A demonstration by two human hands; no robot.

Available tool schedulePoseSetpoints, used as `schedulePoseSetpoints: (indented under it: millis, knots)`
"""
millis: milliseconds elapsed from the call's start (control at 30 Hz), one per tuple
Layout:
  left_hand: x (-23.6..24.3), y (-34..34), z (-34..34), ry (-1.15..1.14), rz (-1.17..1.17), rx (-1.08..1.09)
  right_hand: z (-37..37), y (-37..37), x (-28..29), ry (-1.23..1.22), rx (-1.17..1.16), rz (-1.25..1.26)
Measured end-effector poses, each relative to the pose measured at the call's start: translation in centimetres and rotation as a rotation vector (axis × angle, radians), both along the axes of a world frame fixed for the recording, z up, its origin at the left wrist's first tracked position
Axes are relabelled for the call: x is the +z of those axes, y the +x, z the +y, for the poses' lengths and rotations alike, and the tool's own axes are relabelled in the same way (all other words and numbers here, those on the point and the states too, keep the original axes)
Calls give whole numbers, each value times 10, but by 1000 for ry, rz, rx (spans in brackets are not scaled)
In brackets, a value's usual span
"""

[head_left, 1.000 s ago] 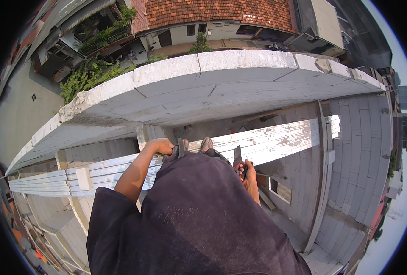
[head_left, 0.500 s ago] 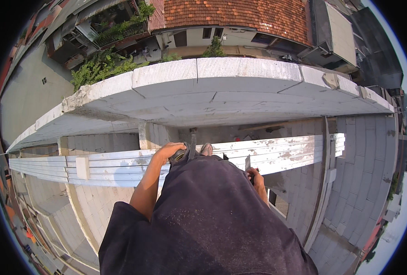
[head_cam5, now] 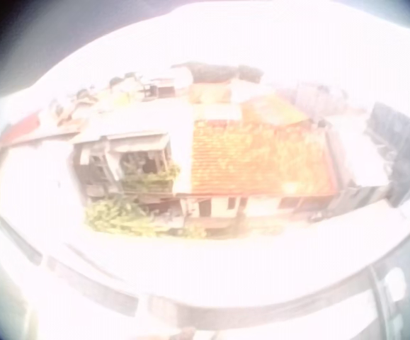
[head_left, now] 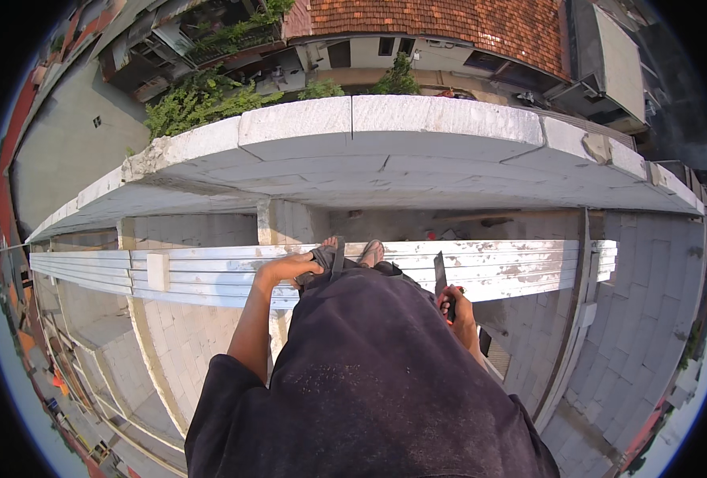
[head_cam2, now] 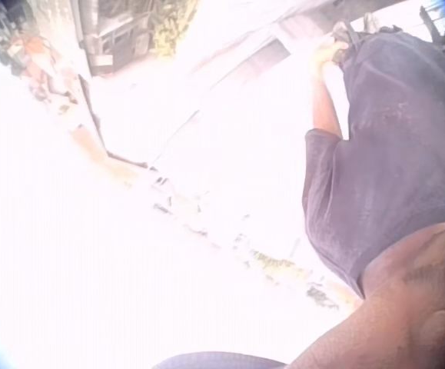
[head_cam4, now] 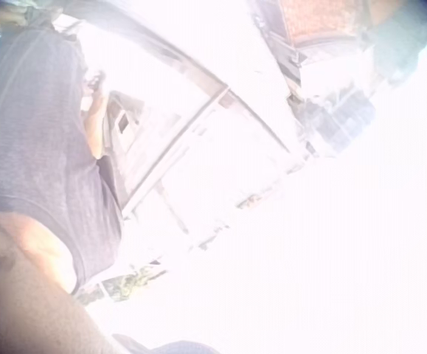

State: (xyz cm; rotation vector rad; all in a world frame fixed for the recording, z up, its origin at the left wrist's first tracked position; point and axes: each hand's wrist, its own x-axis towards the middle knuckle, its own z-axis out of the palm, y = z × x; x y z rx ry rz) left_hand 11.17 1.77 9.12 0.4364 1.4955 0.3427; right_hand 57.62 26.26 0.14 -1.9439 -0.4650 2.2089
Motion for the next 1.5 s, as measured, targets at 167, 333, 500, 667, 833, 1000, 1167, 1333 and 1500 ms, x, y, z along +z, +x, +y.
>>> schedulePoseSetpoints:
  millis: [167,333,500,667,833,1000,1167,1333,1500]
  knots:
    - [-10,2,-20,-39,172,-88,-6,20,-17,232,240,-202]
    - [-7,17,17,-136,597,-385,-18,17,-13,231,-156,-186]
    - [-26,-37,-27,66,-20,-51,-51,-14,23,419,-498,-233]
    - [-34,-43,-21,162,400,-330,-71,-52,91,768,-588,-336]
    - [-50,-35,-32,312,787,-378,-105,-88,194,1181,-566,-330]
    - [-38,-77,-50,508,432,-211,-129,-130,280,1545,-340,-289]
    - [-46,-77,-35,427,814,-538,-145,-193,303,1537,-116,-165]
    - [-138,-57,-62,462,1018,-472,-139,-259,303,1397,193,-79]
    - [-149,-81,-62,280,932,-658,-127,-278,292,1514,425,-64]
